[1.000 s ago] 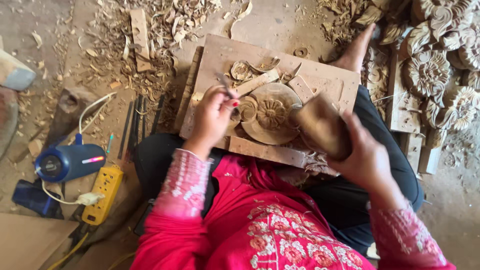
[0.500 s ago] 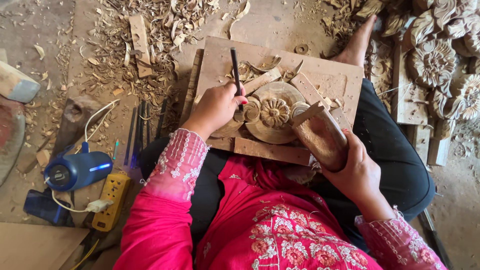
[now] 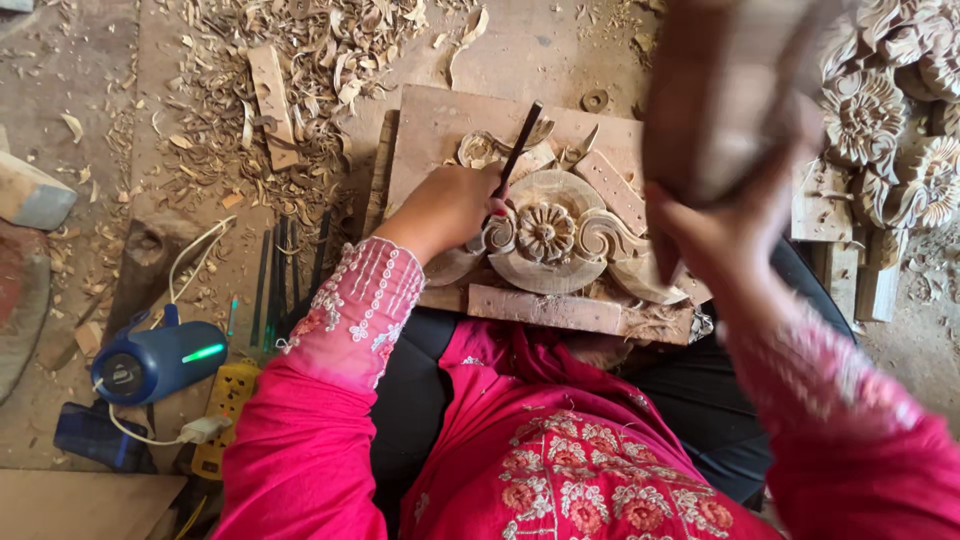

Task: The person carves a floral design into a rectangular wooden board using a chisel and a wooden mallet. They repeatedly strike the chisel to shape the wood, creating intricate details and removing shavings.

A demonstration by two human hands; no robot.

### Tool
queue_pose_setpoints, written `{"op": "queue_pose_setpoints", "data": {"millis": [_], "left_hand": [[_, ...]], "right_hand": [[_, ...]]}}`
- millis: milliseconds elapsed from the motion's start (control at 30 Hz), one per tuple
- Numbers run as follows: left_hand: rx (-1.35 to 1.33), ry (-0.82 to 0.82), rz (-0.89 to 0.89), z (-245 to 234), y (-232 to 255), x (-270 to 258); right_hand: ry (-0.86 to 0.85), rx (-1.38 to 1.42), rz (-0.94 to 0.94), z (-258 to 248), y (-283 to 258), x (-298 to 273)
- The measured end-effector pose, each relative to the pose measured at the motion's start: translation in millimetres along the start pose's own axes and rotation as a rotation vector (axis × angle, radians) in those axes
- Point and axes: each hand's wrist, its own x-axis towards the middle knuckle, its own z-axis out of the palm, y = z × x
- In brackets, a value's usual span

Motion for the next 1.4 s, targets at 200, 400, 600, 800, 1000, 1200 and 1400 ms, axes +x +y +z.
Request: {"op": "queue_pose_setpoints", "data": {"millis": [200, 400, 600, 800, 1000, 1200, 1400], "left_hand": [[-0.015, 0.053, -0.040, 0.6, -7.4, 4.4], [-0.038, 0.091, -0.021, 12.2, -19.8, 5.8], [-0.078, 0.166, -0.016, 19.8, -25.4, 1.9], [-0.098, 0.107, -0.116, 13.2, -19.6, 0.7], [-0.109, -0.023, -0.103, 8.7, -14.5, 0.7], [-0.068, -0.017, 0.023, 16.6, -17.4, 12.4], [-0.045, -0.199, -0.035, 23.4, -13.0, 33.1]], "right_hand": [[-0.091, 0.035, -0.041, 19.5, 0.7, 67.2], [-0.294, -0.210, -0.253, 33.0, -5.3, 92.4], [-0.025, 0.005, -0.141, 52.3, -0.9, 99.3], [-0.216, -0.130, -0.071, 52.0, -8.7, 109.0], [-0.380, -0.213, -0.206, 42.4, 0.0, 101.3], [-0.300, 0.059, 0.088, 33.0, 35.0, 66.8], [-0.293, 0.012, 0.149, 27.8, 55.2, 30.7]]}}
